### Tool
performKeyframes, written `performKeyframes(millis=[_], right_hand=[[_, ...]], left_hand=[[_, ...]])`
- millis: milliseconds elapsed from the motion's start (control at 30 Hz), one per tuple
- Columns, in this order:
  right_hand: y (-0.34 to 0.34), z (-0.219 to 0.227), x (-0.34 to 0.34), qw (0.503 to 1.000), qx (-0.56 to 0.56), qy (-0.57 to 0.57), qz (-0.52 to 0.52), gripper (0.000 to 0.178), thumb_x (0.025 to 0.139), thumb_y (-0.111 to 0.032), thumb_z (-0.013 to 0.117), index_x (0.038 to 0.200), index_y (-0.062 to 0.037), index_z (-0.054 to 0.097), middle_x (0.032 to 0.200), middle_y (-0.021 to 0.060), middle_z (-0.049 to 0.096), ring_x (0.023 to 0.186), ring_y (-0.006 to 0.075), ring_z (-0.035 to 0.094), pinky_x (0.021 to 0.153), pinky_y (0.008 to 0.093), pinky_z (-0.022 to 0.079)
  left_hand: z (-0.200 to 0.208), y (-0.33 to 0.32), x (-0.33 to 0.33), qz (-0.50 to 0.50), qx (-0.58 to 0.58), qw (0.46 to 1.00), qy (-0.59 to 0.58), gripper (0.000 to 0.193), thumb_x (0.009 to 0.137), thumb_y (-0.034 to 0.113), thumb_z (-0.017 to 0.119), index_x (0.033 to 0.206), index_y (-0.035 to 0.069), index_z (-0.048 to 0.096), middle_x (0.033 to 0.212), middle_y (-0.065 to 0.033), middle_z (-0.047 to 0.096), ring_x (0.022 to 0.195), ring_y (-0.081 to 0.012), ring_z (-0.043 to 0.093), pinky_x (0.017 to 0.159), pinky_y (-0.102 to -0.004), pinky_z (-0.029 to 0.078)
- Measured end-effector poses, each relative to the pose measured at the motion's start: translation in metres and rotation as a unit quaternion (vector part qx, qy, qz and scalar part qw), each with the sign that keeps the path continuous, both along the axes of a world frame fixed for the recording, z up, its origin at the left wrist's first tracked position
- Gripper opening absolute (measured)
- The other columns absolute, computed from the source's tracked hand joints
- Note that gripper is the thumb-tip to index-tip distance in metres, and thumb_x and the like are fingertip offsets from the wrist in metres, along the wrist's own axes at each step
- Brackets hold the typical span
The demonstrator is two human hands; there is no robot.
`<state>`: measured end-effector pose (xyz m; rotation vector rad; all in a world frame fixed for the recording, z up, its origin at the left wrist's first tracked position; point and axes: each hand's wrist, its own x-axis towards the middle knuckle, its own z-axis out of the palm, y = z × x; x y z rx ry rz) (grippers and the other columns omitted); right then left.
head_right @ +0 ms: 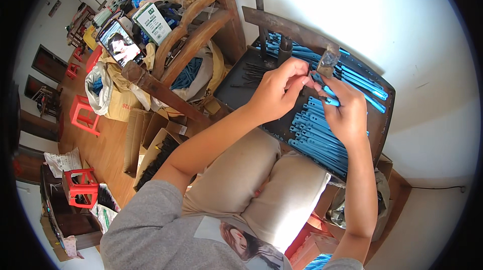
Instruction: Assembling small black components onto blue plastic strips at a workstation.
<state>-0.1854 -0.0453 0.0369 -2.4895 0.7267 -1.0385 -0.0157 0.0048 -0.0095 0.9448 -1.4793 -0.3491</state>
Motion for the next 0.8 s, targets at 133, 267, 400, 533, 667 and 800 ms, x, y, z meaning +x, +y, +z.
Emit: performKeyframes(millis=[133,267,400,533,667,800], right_hand=[[-0.001,-0.002,-0.002,1.000,-0.007,-0.022,-0.008,0.020,0.083,-0.002,0.069,0.101,0.0052,0.065,0.086,0.0186,0.069,0.070,0.0244,0.065,0.069,0.0285,0.049],[0.001,-0.003,-0.005,0.998,-0.031,-0.055,-0.006,0.022,0.079,0.001,0.070,0.100,0.0062,0.065,0.087,0.0201,0.068,0.071,0.0260,0.065,0.070,0.0298,0.050],[0.001,-0.003,-0.007,0.998,-0.028,-0.058,-0.002,0.027,0.075,0.006,0.069,0.101,0.0067,0.064,0.087,0.0200,0.068,0.072,0.0277,0.067,0.070,0.0297,0.051],[-0.004,-0.006,-0.006,0.997,-0.058,-0.052,0.006,0.024,0.076,0.005,0.069,0.099,0.0050,0.064,0.083,0.0176,0.067,0.069,0.0255,0.066,0.067,0.0287,0.051],[-0.006,-0.010,-0.006,0.995,-0.067,-0.070,-0.005,0.022,0.077,0.001,0.072,0.097,0.0042,0.065,0.084,0.0181,0.068,0.070,0.0250,0.067,0.066,0.0294,0.051],[-0.007,-0.010,-0.005,0.994,-0.080,-0.074,-0.025,0.024,0.077,0.000,0.074,0.099,0.0031,0.067,0.087,0.0170,0.070,0.069,0.0213,0.067,0.065,0.0281,0.052]], left_hand=[[0.004,-0.001,0.000,-0.004,0.006,1.000,0.010,0.012,0.093,-0.003,0.053,0.104,-0.003,0.050,0.090,-0.0133,0.068,0.084,-0.0164,0.069,0.070,-0.0261,0.053],[0.011,-0.002,-0.001,-0.008,-0.001,1.000,0.024,0.011,0.093,-0.003,0.053,0.104,-0.002,0.050,0.090,-0.0121,0.069,0.084,-0.0136,0.068,0.068,-0.0239,0.051],[0.015,-0.003,0.000,-0.026,0.026,0.999,0.027,0.011,0.093,-0.002,0.054,0.103,-0.002,0.050,0.090,-0.0109,0.069,0.083,-0.0100,0.065,0.065,-0.0217,0.049],[0.010,-0.004,-0.001,-0.035,0.049,0.998,0.035,0.011,0.092,-0.004,0.054,0.103,-0.003,0.053,0.091,-0.0106,0.069,0.088,-0.0105,0.066,0.071,-0.0225,0.051],[0.005,-0.008,-0.003,-0.035,0.042,0.998,0.017,0.011,0.091,-0.004,0.053,0.102,-0.002,0.053,0.088,-0.0156,0.070,0.086,-0.0228,0.071,0.067,-0.0287,0.054],[0.008,-0.007,-0.003,-0.035,0.056,0.998,0.014,0.012,0.092,-0.002,0.054,0.103,-0.002,0.052,0.088,-0.0148,0.070,0.086,-0.0206,0.071,0.067,-0.0275,0.054]])
